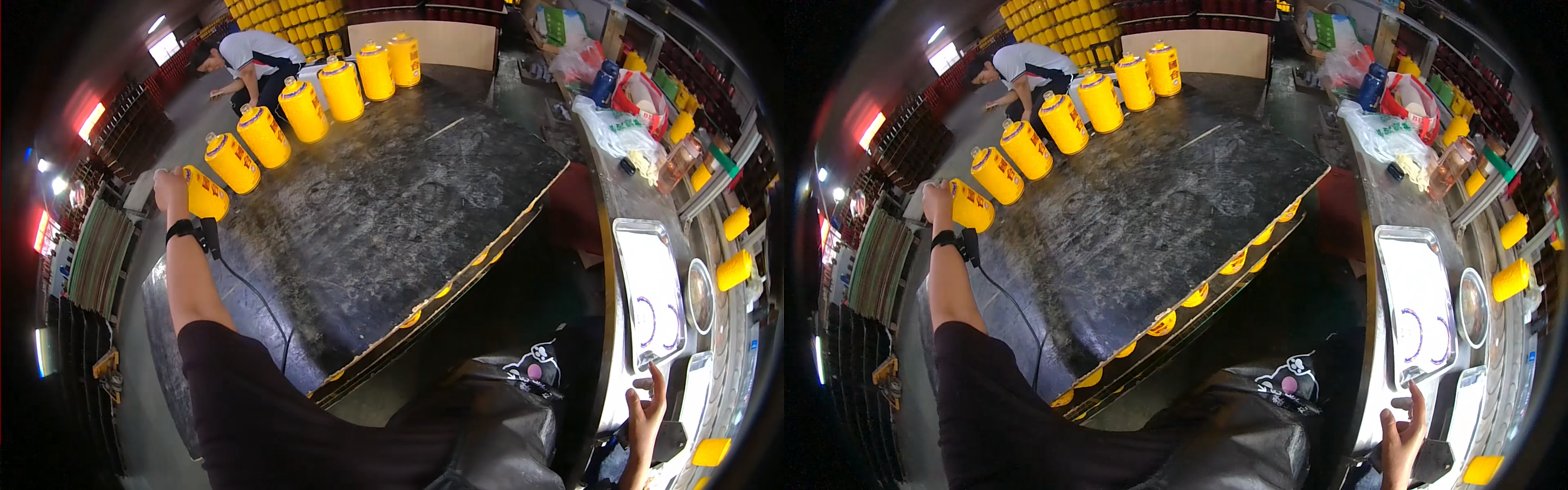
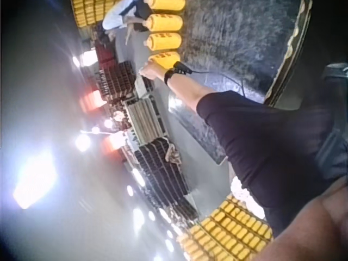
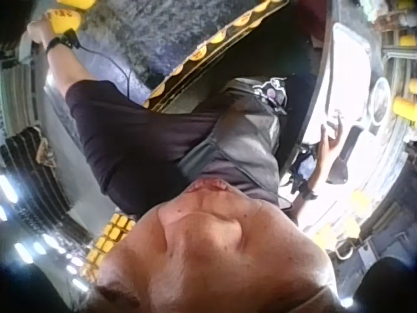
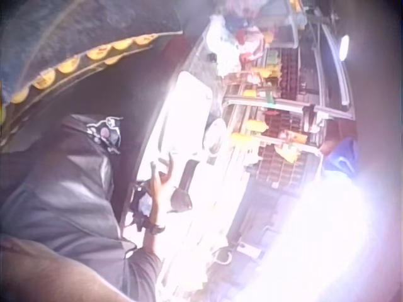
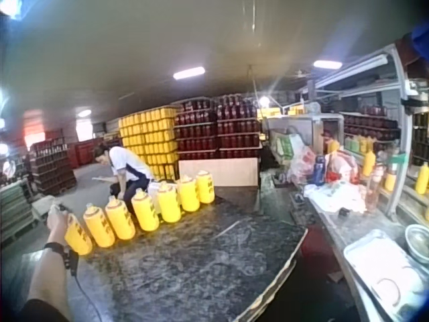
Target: Applying multiple labels and decorative decals to a liquor bottle.
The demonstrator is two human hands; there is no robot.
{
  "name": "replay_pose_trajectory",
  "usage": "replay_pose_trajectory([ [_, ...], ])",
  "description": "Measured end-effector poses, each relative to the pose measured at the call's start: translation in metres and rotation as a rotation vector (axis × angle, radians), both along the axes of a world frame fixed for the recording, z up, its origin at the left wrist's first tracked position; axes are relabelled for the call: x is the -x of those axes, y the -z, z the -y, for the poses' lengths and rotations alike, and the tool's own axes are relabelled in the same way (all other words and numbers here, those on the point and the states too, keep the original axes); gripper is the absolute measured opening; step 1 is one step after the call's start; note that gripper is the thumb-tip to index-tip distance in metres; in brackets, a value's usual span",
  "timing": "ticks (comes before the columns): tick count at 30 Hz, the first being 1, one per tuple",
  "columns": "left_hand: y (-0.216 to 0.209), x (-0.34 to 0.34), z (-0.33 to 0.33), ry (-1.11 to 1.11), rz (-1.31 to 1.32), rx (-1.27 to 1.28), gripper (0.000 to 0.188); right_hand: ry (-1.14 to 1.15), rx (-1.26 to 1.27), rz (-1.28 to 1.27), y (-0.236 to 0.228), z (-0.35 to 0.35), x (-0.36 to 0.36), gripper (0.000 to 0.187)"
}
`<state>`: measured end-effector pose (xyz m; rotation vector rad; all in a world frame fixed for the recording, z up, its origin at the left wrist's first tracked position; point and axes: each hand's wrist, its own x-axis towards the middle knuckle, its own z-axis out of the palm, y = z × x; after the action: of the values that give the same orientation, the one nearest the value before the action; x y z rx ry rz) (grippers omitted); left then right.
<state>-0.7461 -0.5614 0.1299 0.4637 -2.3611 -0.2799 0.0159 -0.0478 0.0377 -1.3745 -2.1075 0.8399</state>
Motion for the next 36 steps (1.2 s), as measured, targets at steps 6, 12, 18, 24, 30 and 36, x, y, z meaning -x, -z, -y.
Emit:
replay_pose_trajectory([
  [6,0.026,0.035,0.008,-0.044,0.024,-0.095,0.041,-0.027,0.027,0.111,0.003,0.000,0.008,0.064],
  [12,0.034,0.059,0.018,-0.065,0.016,-0.125,0.051,0.014,-0.003,0.033,0.009,0.016,0.008,0.054],
  [18,0.021,0.061,0.011,-0.029,0.083,-0.125,0.053,0.031,0.044,0.019,0.003,0.034,0.003,0.056],
  [24,-0.066,0.050,-0.079,0.259,-0.231,-0.142,0.057,0.066,0.090,-0.071,-0.009,0.045,-0.007,0.057],
  [30,-0.131,-0.110,-0.378,1.480,-0.284,-0.347,0.037,0.124,0.100,-0.256,-0.002,0.053,-0.032,0.058],
  [36,-0.072,-0.364,-0.578,2.340,0.212,-0.443,0.023,0.320,0.145,-0.355,-0.004,0.071,-0.065,0.052],
])
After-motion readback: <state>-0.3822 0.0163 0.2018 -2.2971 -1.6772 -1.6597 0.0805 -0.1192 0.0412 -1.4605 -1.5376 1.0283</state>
